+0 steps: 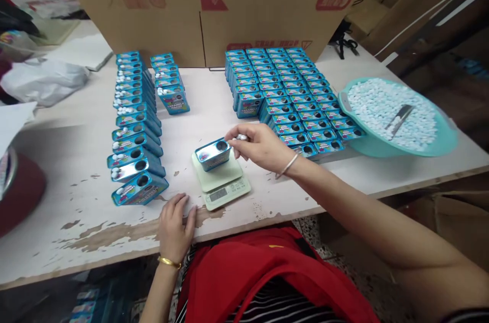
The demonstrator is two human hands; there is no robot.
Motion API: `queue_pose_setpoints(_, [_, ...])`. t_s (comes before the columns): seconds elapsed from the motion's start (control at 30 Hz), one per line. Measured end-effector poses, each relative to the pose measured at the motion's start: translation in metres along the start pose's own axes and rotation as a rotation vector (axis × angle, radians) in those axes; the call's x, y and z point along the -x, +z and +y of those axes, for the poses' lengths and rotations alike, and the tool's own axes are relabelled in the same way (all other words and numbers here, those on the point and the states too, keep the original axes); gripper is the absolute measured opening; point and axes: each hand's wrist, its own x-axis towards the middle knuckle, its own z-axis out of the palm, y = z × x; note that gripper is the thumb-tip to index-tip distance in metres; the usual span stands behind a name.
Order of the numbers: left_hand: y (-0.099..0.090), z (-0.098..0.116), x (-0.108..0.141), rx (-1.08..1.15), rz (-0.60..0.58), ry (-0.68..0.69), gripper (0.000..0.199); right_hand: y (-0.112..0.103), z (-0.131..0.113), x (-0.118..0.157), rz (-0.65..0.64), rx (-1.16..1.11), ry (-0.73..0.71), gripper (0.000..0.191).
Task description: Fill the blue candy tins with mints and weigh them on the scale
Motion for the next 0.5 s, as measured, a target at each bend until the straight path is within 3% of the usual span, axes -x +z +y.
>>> queue_pose_setpoints(0.1, [0.0, -0.001, 0.001, 0.009, 0.014, 0.0, 0.029, 0.006, -0.009, -0.017, -0.025, 0.114, -0.048, 0.009])
queue_pose_setpoints(0.23, [0.002, -0.002, 0.001, 0.027, 0.025, -0.002, 0.027, 0.008, -0.009, -0.025, -0.055, 0.06, -0.025, 0.008])
queue_pose_setpoints(0.4, [0.002, -0.003, 0.004, 0.074, 0.019, -0.022, 0.026, 0.003, -0.002, -0.02, -0.074, -0.298, 0.097, 0.011])
queue_pose_setpoints(0.5, [-0.005, 0.002, -0.004, 0.201, 0.078, -0.085, 0.031, 0.002, 0.009, -0.008, -0.003, -0.592, 0.174, 0.021])
